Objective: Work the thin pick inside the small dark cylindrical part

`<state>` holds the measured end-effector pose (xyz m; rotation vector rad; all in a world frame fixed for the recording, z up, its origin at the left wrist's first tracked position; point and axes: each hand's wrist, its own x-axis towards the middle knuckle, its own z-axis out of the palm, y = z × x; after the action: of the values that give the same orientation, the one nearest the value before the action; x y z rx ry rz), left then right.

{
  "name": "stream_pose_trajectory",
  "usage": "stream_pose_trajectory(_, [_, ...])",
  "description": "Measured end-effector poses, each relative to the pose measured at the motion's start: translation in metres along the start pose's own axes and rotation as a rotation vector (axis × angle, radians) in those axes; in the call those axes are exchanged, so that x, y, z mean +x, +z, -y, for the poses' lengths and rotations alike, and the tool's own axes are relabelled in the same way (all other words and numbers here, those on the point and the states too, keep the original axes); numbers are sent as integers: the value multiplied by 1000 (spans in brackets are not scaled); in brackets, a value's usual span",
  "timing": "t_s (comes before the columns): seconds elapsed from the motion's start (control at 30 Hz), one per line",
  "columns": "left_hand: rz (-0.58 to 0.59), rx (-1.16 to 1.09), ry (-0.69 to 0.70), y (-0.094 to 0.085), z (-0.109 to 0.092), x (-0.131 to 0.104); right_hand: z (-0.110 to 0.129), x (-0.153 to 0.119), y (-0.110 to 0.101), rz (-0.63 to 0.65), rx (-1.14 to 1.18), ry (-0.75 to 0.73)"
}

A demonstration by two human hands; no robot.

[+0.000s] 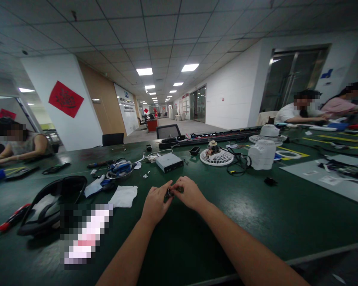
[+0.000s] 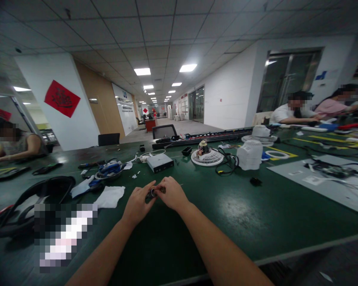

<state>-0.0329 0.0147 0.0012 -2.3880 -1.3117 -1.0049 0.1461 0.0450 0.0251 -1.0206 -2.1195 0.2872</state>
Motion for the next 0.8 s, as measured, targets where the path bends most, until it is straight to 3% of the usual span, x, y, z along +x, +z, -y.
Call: stream_pose_trajectory(0.8, [48,-3,26,-4,-3,1,-2,-3,-2,66,62,64])
